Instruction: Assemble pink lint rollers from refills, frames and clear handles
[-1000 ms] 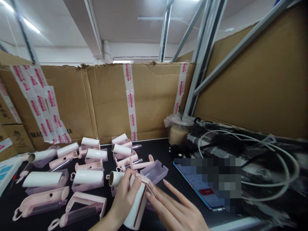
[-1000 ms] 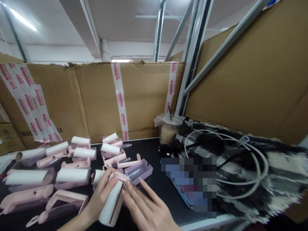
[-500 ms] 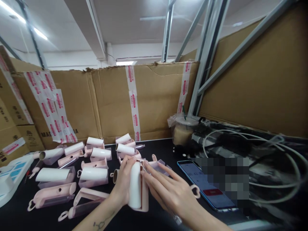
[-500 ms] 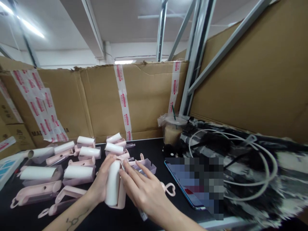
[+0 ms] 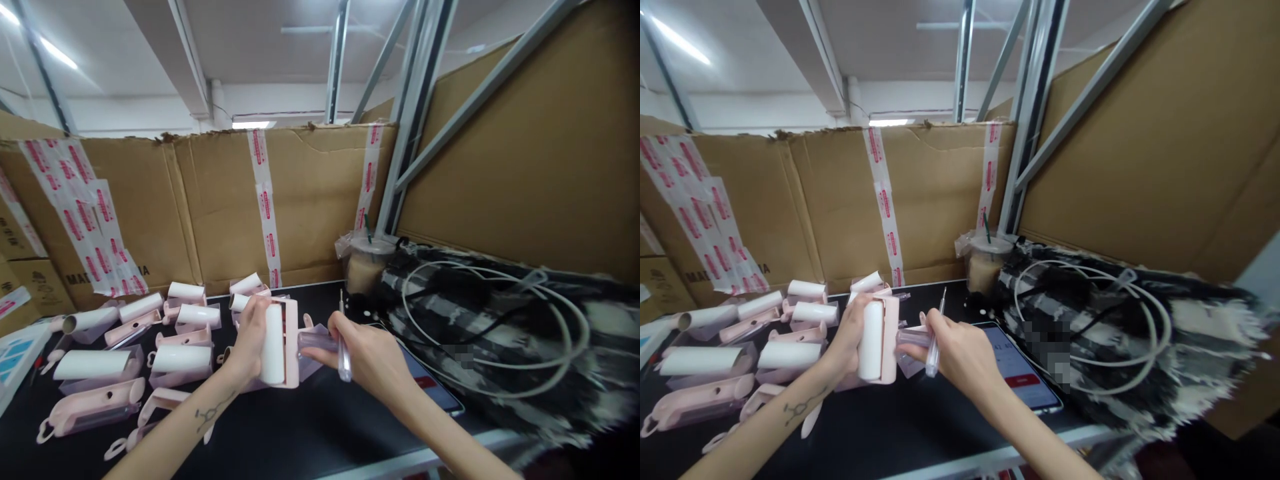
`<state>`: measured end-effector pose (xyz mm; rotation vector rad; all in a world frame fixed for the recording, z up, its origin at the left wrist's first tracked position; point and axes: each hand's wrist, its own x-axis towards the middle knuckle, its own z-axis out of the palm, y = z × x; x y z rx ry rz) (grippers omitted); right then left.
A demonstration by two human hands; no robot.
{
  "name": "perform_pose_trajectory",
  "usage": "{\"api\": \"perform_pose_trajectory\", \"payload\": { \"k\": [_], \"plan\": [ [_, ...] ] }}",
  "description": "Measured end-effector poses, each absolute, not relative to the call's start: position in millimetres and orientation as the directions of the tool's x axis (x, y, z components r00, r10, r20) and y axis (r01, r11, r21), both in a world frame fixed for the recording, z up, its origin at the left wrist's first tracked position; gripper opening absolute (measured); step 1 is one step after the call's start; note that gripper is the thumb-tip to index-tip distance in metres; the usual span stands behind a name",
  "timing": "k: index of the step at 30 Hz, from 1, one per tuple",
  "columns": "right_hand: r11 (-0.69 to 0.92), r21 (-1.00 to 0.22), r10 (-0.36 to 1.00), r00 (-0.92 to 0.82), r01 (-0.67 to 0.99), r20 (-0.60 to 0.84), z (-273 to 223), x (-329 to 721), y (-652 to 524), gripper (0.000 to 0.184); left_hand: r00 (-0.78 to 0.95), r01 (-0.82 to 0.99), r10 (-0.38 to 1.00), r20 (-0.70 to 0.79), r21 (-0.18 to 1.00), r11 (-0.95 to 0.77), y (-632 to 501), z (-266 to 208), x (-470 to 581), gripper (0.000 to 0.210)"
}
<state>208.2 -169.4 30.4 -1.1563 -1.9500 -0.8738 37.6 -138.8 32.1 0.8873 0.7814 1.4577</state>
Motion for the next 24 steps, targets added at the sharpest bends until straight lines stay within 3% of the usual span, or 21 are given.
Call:
{"api": "perform_pose_trajectory", "payload": {
  "k": [3, 6, 10, 17, 21, 24],
  "plan": [
    [0.374, 0.124, 0.398, -0.279, 0.919, 0.874, 23, 212, -164, 0.054, -0.084, -0.527, 0.989, 0.118, 0.837, -0.145, -141, 37, 40, 0.03],
    [0.397, 0.033, 0.382, -0.198, 0.917, 0.903, 17, 222, -161, 0.052, -0.107, -0.648, 0.994, 0.028, 0.756, -0.091, -142, 45, 26, 0.037],
    [0.327, -0.135, 0.536, -0.065, 0.935, 0.842, 27, 245, -156, 0.051, -0.126, -0.613, 0.992, -0.019, 0.787, -0.063, -146, 54, -9, 0.042],
    [0.124, -0.143, 0.81, -0.017, 0.982, 0.586, 21, 284, -178, 0.055, 0.161, -0.487, 0.987, 0.007, 0.87, 0.074, -168, 46, -25, 0.04],
    [-0.094, -0.227, 0.842, 0.199, 0.969, 0.502, -12, 285, -203, 0.05, 0.293, -0.378, 0.956, -0.025, 0.915, 0.14, -170, 35, -13, 0.04],
    [-0.091, -0.286, 0.842, 0.227, 0.954, 0.49, -39, 274, -207, 0.043, 0.307, -0.328, 0.951, -0.021, 0.936, 0.127, -167, 30, -1, 0.031]
  ]
}}
